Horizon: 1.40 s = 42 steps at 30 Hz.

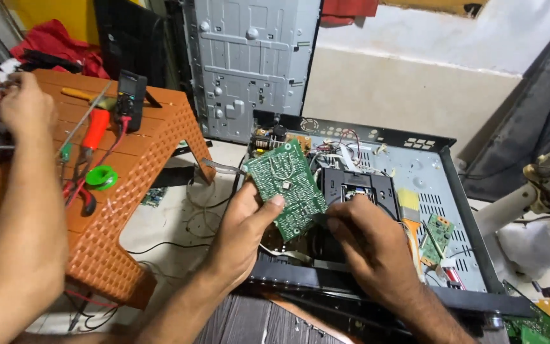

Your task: The person holds a green circuit board and uses a small tool to scrape or clean its surface. They rotate the board to access different areas while working over an open electronic chassis.

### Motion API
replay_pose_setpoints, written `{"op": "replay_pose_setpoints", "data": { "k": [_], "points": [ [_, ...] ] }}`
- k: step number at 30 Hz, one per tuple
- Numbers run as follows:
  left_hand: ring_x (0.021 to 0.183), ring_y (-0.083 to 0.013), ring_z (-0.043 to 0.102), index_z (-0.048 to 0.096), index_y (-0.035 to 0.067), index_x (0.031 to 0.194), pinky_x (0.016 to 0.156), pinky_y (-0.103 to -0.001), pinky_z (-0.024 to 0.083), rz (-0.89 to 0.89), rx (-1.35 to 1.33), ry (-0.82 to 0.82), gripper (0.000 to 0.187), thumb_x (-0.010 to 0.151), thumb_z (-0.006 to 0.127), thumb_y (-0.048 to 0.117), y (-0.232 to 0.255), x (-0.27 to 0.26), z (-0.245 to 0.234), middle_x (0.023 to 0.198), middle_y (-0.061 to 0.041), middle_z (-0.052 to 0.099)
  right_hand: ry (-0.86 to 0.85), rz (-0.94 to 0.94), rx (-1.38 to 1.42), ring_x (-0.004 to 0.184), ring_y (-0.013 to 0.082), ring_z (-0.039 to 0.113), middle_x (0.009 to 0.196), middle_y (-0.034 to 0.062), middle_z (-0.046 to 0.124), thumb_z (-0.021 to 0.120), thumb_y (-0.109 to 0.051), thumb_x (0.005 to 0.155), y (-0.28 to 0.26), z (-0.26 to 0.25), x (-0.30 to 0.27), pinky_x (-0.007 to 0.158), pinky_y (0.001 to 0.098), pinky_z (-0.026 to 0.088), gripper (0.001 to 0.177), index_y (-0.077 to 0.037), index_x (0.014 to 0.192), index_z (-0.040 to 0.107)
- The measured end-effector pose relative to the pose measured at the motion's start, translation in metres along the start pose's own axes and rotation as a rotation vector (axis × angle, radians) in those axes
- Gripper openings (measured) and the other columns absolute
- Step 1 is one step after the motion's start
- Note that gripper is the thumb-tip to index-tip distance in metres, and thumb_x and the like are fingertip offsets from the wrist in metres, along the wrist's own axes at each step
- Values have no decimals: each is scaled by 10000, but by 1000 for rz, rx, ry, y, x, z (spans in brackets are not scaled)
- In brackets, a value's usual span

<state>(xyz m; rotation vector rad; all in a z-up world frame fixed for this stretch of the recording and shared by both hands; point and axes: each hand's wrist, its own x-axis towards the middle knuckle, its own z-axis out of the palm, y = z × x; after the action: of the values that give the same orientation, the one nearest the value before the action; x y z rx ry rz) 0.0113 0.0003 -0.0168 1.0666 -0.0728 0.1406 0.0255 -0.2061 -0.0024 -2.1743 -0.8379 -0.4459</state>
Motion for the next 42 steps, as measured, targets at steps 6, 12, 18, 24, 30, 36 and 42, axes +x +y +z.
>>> {"op": "replay_pose_setpoints", "data": {
  "k": [6, 12, 18, 24, 30, 36, 42],
  "points": [
    [1216, -235, 596, 528, -23, 1389, 1103, -387, 486, -3, 31, -1, 504, 920, 621, 137, 4, -3, 0, 1307, -168, 660, 15, 43, 76, 827, 158, 684, 908, 42, 709, 599, -102, 951, -10, -5, 6, 740, 271, 560, 91, -68, 1007, 663],
    [1238, -217, 612, 538, 4, 1400, 1094, -369, 493, 23, 13, 32, 516, 919, 628, 167, 3, -4, 0, 1352, -147, 671, -6, 100, 81, 838, 148, 695, 909, 40, 721, 611, -101, 944, -7, -4, 6, 737, 266, 577, 81, -72, 997, 666],
    [1264, -223, 595, 545, 7, 1372, 1129, -389, 477, 75, -11, 47, 496, 918, 636, 185, 5, -7, 1, 1359, -149, 656, -48, 92, 63, 871, 152, 717, 940, 40, 740, 620, -83, 921, -2, -2, 3, 774, 271, 606, 90, -84, 998, 669],
    [1157, -192, 618, 590, 5, 1301, 1055, -355, 508, 61, 36, 62, 441, 913, 654, 204, 5, -9, 1, 1254, -128, 692, -40, -29, 15, 760, 147, 668, 877, 32, 683, 610, -90, 933, -5, -1, 2, 671, 265, 586, 101, -75, 1014, 668],
    [1139, -187, 633, 579, 14, 1304, 1012, -334, 520, 104, 127, 12, 462, 919, 651, 258, 9, -12, 3, 1253, -108, 691, 0, -85, -12, 695, 165, 615, 835, 47, 617, 602, -72, 957, -10, -1, 3, 616, 282, 521, 98, -53, 1041, 649],
    [1070, -164, 663, 592, 26, 1288, 948, -312, 548, 81, 223, -13, 452, 925, 632, 292, 15, -16, 5, 1187, -86, 721, 4, -56, -33, 722, 171, 648, 860, 55, 641, 624, -65, 942, -11, 0, 2, 636, 278, 560, 109, -41, 1045, 650],
    [909, -132, 594, 626, 38, 1225, 811, -290, 515, 87, 287, 1, 400, 929, 638, 307, 14, -17, 5, 1042, -46, 681, -4, -74, -78, 703, 170, 618, 839, 45, 619, 634, -55, 942, -8, 1, 1, 612, 285, 540, 101, -46, 1042, 641]
  ]
}}
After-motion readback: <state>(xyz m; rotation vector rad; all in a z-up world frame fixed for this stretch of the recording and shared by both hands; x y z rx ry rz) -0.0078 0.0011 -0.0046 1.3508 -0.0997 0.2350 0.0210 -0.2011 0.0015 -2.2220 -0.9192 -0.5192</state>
